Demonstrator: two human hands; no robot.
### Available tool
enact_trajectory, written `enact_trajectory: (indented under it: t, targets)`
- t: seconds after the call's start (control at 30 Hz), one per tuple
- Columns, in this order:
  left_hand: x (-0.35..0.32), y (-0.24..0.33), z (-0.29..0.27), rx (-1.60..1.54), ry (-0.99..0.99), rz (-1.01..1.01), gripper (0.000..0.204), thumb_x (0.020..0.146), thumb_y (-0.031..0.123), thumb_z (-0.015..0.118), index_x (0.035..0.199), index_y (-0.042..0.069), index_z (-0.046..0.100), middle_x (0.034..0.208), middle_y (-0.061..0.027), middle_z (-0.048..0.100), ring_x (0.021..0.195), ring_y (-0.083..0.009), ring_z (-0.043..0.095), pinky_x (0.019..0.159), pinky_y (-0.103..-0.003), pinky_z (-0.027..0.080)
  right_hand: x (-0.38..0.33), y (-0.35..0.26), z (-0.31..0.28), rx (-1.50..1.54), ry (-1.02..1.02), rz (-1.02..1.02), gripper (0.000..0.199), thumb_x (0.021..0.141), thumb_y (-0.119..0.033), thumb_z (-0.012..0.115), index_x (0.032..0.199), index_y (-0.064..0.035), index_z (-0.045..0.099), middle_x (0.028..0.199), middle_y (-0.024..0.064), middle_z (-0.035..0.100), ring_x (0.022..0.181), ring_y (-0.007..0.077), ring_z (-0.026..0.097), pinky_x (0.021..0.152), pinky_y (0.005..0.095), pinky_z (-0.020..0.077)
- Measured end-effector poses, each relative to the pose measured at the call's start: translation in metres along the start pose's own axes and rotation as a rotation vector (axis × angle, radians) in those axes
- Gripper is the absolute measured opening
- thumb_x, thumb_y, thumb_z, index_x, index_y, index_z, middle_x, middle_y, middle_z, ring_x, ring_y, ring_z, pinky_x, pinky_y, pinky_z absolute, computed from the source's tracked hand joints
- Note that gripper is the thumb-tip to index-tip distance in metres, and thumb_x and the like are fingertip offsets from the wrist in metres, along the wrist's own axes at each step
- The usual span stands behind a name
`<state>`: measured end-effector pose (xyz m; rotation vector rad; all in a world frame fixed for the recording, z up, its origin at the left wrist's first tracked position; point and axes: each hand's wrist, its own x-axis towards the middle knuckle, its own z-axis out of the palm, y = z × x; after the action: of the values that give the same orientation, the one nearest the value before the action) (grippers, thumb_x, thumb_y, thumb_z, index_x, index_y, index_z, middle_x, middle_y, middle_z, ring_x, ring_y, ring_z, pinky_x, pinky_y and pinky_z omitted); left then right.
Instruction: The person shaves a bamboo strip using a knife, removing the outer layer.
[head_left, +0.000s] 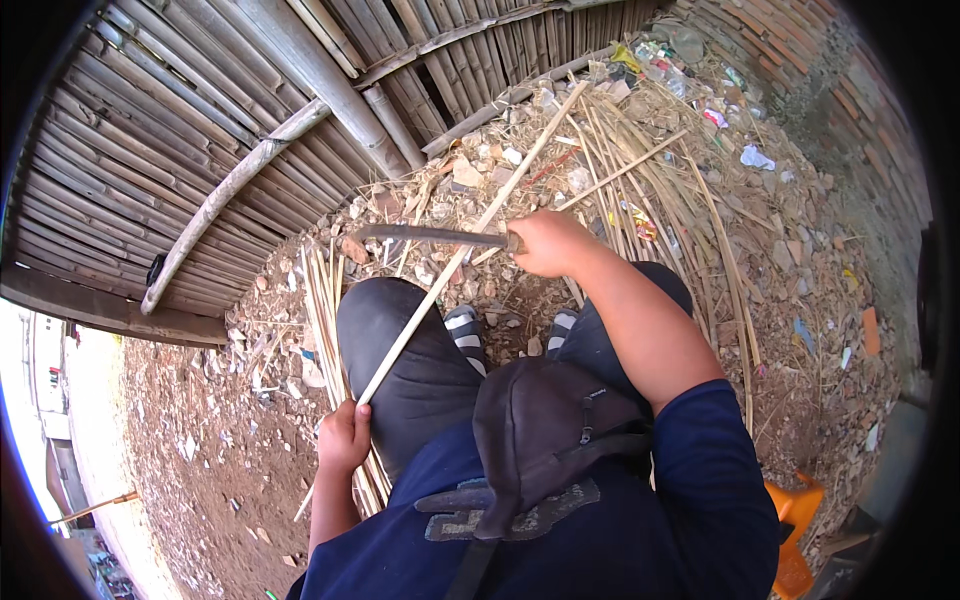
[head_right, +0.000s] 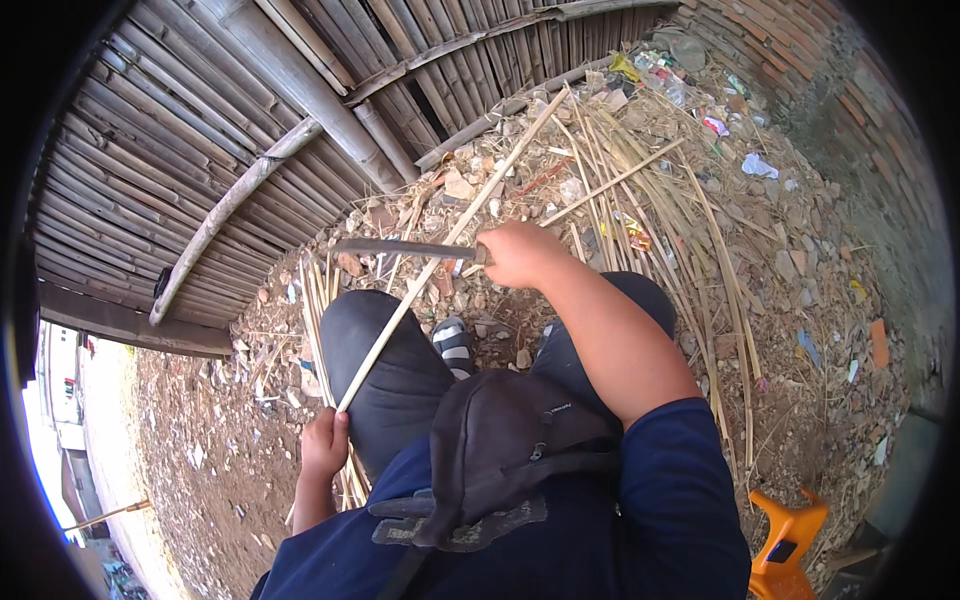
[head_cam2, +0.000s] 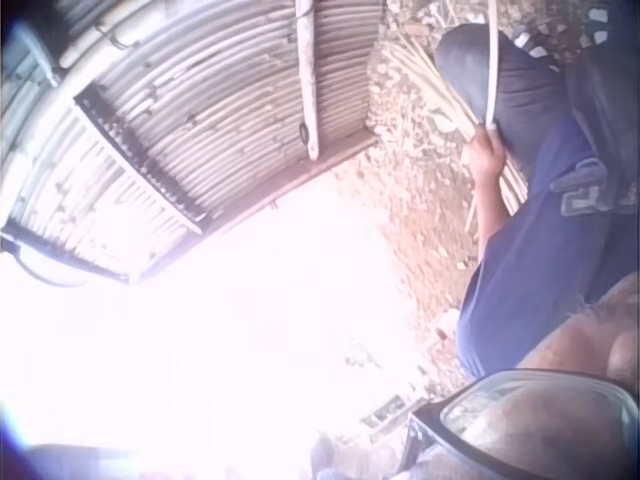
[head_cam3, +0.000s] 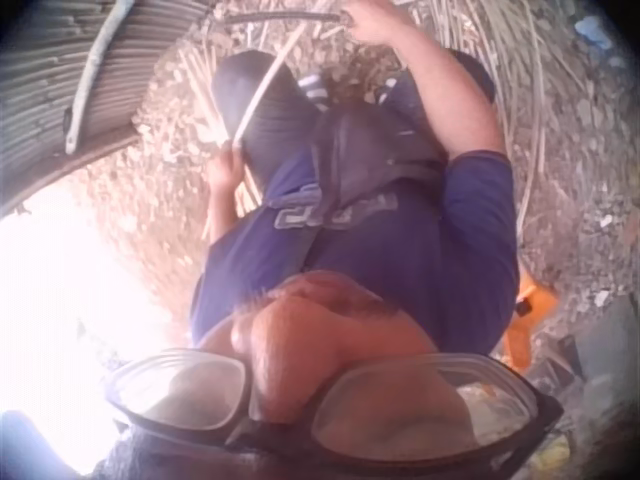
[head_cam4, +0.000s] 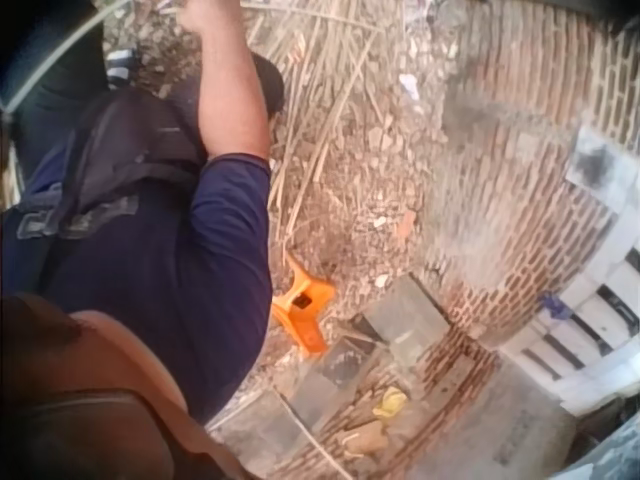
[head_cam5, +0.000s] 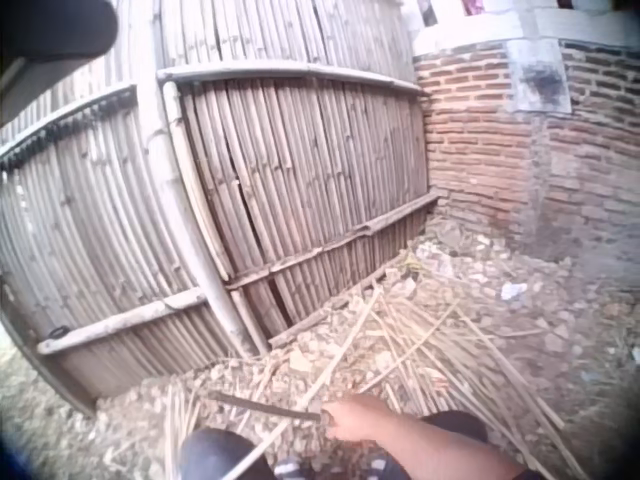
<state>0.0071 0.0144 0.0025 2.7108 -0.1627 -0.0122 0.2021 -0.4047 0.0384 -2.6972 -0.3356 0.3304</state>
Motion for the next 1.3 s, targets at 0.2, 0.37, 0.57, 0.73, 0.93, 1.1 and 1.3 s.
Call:
enact_trajectory:
  t: [0.2, 0.37, 0.57, 0.73, 0.93, 1.1, 1.3]
  targets:
    - [0.000, -0.001, 0.006, -0.037, 0.006, -0.013, 0.044, 0.104, 0.035, 0.054, 0.075, 0.003, 0.049, 0.061, -0.0233, 0.057, 0.060, -0.0469, 0.059, 0.054, -0.052, 0.045, 0.008, -0.001, 0.000, 0.000, -0.011, -0.116, 0.029, 0.081, -0.025, 0.074, 0.105, -0.0087, 0.071, 0.094, 0.0165, 0.073, 0.094, 0.0359, 0.070, 0.084, 0.0478, 0.0560]
    - [0.001, 0.004, 0.004, -0.047, 0.008, -0.051, 0.042, 0.104, 0.031, 0.052, 0.074, 0.002, 0.048, 0.061, -0.0227, 0.055, 0.059, -0.0460, 0.056, 0.054, -0.051, 0.041, 0.031, 0.030, 0.011, 0.133, 0.121, 0.014, 0.032, 0.082, -0.025, 0.072, 0.109, -0.0078, 0.071, 0.099, 0.0189, 0.072, 0.097, 0.0374, 0.069, 0.086, 0.0469, 0.0554]
    - [0.002, 0.004, 0.002, -0.004, 0.025, -0.021, 0.043, 0.103, 0.033, 0.055, 0.074, 0.003, 0.050, 0.061, -0.0236, 0.057, 0.058, -0.0466, 0.059, 0.054, -0.052, 0.045, 0.016, 0.026, 0.011, 0.139, 0.176, 0.019, 0.034, 0.083, -0.026, 0.071, 0.112, -0.0082, 0.070, 0.102, 0.0192, 0.072, 0.098, 0.0391, 0.068, 0.086, 0.0470, 0.0553]
    - [0.002, 0.004, 0.003, 0.006, 0.024, -0.011, 0.042, 0.103, 0.032, 0.055, 0.074, 0.003, 0.049, 0.060, -0.0233, 0.057, 0.057, -0.0463, 0.058, 0.054, -0.052, 0.044, 0.003, 0.003, 0.006, 0.009, 0.014, -0.038, 0.033, 0.081, -0.026, 0.073, 0.110, -0.0105, 0.070, 0.099, 0.0186, 0.072, 0.096, 0.0368, 0.070, 0.084, 0.0483, 0.0559]
    - [0.002, 0.002, 0.009, -0.071, 0.036, -0.025, 0.040, 0.103, 0.031, 0.055, 0.075, 0.003, 0.050, 0.060, -0.0228, 0.056, 0.058, -0.0464, 0.057, 0.053, -0.051, 0.043, 0.008, 0.003, 0.002, 0.057, 0.045, -0.101, 0.032, 0.079, -0.026, 0.074, 0.106, -0.0092, 0.072, 0.096, 0.0192, 0.072, 0.094, 0.0377, 0.070, 0.083, 0.0475, 0.0558]
    - [0.002, 0.004, 0.007, -0.034, 0.031, -0.053, 0.040, 0.103, 0.031, 0.056, 0.076, 0.002, 0.051, 0.063, -0.0236, 0.058, 0.061, -0.0470, 0.059, 0.055, -0.052, 0.044, 0.025, 0.018, 0.012, 0.102, 0.079, -0.044, 0.030, 0.079, -0.026, 0.074, 0.104, -0.0093, 0.073, 0.096, 0.0194, 0.072, 0.095, 0.0380, 0.069, 0.084, 0.0471, 0.0554]
    - [0.004, 0.002, 0.006, -0.046, 0.043, -0.020, 0.041, 0.102, 0.031, 0.057, 0.074, 0.002, 0.050, 0.062, -0.0238, 0.058, 0.060, -0.0468, 0.059, 0.055, -0.052, 0.044, 0.016, 0.023, 0.001, 0.143, 0.068, 0.028, 0.033, 0.081, -0.027, 0.073, 0.107, -0.0070, 0.073, 0.099, 0.0199, 0.072, 0.097, 0.0386, 0.069, 0.086, 0.0468, 0.0548]
